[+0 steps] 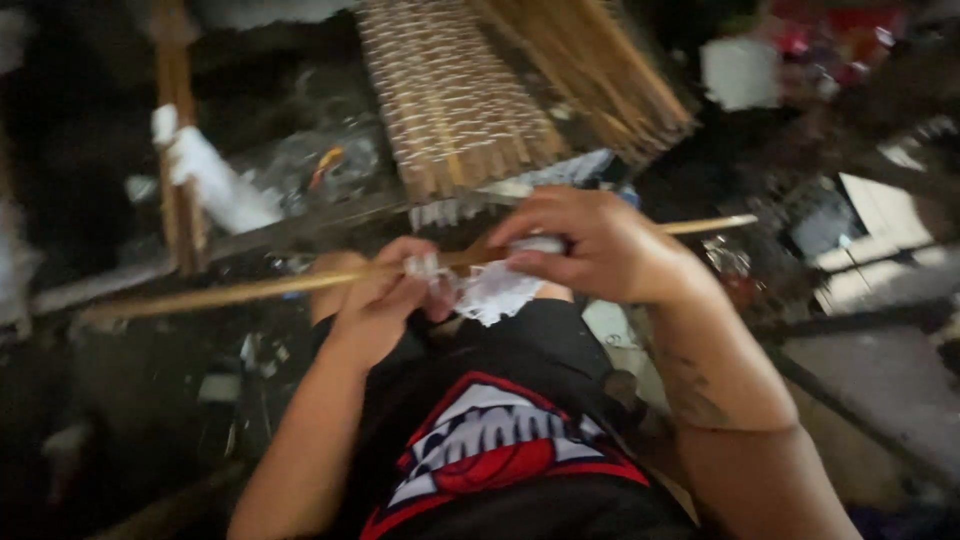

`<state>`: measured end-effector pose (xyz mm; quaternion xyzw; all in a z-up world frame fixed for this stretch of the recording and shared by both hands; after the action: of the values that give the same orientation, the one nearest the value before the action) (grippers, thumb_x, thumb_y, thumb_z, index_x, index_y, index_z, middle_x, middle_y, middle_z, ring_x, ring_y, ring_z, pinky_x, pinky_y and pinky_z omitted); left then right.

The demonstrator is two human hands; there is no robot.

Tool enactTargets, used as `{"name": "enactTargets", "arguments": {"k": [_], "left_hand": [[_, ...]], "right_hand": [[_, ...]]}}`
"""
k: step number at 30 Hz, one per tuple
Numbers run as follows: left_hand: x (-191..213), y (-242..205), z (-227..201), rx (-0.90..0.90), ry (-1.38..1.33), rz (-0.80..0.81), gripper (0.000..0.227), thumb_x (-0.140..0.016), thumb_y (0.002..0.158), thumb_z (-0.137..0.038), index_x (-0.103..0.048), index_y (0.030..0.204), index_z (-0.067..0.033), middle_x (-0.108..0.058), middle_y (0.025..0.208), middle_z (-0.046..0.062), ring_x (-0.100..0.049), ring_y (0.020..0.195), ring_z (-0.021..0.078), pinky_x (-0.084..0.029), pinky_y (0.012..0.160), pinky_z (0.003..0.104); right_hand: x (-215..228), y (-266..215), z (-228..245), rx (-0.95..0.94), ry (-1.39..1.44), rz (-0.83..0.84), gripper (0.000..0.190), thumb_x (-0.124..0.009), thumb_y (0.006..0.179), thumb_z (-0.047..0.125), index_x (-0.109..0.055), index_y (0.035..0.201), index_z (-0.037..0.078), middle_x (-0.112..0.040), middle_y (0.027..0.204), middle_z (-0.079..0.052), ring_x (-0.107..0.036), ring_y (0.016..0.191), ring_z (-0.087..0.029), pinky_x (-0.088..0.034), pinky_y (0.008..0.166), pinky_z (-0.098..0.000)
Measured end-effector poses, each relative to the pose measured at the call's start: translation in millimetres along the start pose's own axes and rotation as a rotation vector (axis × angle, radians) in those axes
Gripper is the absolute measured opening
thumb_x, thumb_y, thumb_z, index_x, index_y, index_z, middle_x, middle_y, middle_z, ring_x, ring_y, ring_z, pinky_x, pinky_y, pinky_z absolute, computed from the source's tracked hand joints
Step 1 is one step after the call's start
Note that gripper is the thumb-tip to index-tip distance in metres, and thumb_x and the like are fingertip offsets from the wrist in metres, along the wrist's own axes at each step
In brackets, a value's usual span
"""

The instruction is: Wrapping and tying white string onto wooden sticks to create a woven product.

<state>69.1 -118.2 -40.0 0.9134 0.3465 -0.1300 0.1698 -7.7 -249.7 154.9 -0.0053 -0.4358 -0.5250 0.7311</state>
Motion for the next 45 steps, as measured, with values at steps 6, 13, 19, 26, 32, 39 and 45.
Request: {"name": "enactTargets", "arguments": {"k": [6, 13, 19, 26, 32, 39, 45], "left_hand": [[9, -8, -1, 0.051, 0.088, -0.092, 0.019, -0.049, 0.103, -0.006, -0.057, 0.121, -0.0091, -0.066, 0.062, 0.016, -0.069, 0.053, 0.0206, -0.057, 0.056, 0.028], [9, -1, -19, -0.055, 0.226, -0.072, 0.011, -0.053, 0.101, -0.001, -0.053, 0.111, -0.0033, -0.061, 0.054, 0.015, -0.062, 0.044, 0.0202, -0.049, 0.047, 0.025], [5, -9, -7, -0.039, 0.021, -0.024, 0.013, -0.052, 0.089, 0.008, -0.062, 0.087, 0.0005, -0.057, 0.05, 0.014, -0.058, 0.041, 0.0188, -0.047, 0.044, 0.026], [5, -15, 0, 0.017, -0.135, -0.1, 0.018, -0.057, 0.09, 0.003, -0.064, 0.106, 0.0074, -0.053, 0.047, 0.017, -0.056, 0.039, 0.0195, -0.046, 0.044, 0.027], [-9, -2, -25, -0.011, 0.277, -0.052, 0.02, -0.063, 0.088, -0.008, -0.072, 0.072, -0.0031, -0.06, 0.044, 0.011, -0.057, 0.036, 0.0188, -0.043, 0.039, 0.029], [-24, 1, 28, 0.064, -0.193, 0.12, 0.029, -0.066, 0.101, -0.016, -0.067, 0.128, -0.0048, -0.06, 0.073, 0.006, -0.052, 0.057, 0.0121, -0.042, 0.05, 0.026], [-24, -1, 17, 0.305, 0.053, 0.02, 0.037, -0.059, 0.102, -0.025, -0.059, 0.132, -0.0039, -0.071, 0.086, 0.014, -0.068, 0.074, 0.0217, -0.055, 0.061, 0.033]], "right_hand": [[2, -12, 4, 0.046, -0.042, -0.087, 0.02, -0.068, 0.101, 0.017, -0.072, 0.112, 0.001, -0.069, 0.094, -0.016, -0.07, 0.092, -0.039, -0.057, 0.084, -0.0446], [-1, -16, -5, -0.029, -0.102, -0.071, 0.022, -0.065, 0.103, 0.019, -0.071, 0.119, 0.006, -0.068, 0.097, -0.013, -0.069, 0.091, -0.036, -0.059, 0.078, -0.0432], [-11, -17, -9, -0.086, -0.121, -0.089, 0.025, -0.062, 0.104, 0.02, -0.071, 0.124, 0.007, -0.071, 0.103, -0.016, -0.071, 0.096, -0.038, -0.06, 0.078, -0.0458], [-15, -26, -8, -0.048, -0.17, -0.171, 0.021, -0.064, 0.104, 0.021, -0.072, 0.122, 0.016, -0.072, 0.106, -0.008, -0.073, 0.1, -0.031, -0.061, 0.079, -0.0426], [-16, -20, -6, -0.038, -0.092, -0.078, 0.025, -0.063, 0.102, 0.018, -0.071, 0.123, 0.008, -0.071, 0.105, -0.019, -0.07, 0.104, -0.043, -0.058, 0.086, -0.0504], [-13, -42, -37, -0.324, -0.304, -0.064, 0.027, -0.07, 0.094, 0.015, -0.075, 0.12, 0.012, -0.074, 0.116, -0.004, -0.066, 0.09, -0.014, -0.047, 0.071, -0.026], [-13, -38, -30, -0.174, -0.307, -0.078, 0.029, -0.07, 0.094, 0.004, -0.073, 0.123, -0.001, -0.074, 0.118, -0.015, -0.069, 0.105, -0.021, -0.05, 0.102, -0.031]]}}
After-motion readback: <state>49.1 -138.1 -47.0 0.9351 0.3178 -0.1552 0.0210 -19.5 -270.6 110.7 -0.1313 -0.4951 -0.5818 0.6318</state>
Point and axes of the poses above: each hand's wrist, its own y-axis towards the middle knuckle, its own x-axis out of the back of the hand, z = x × y, the point moved 10 cm from there along y, towards the middle knuckle
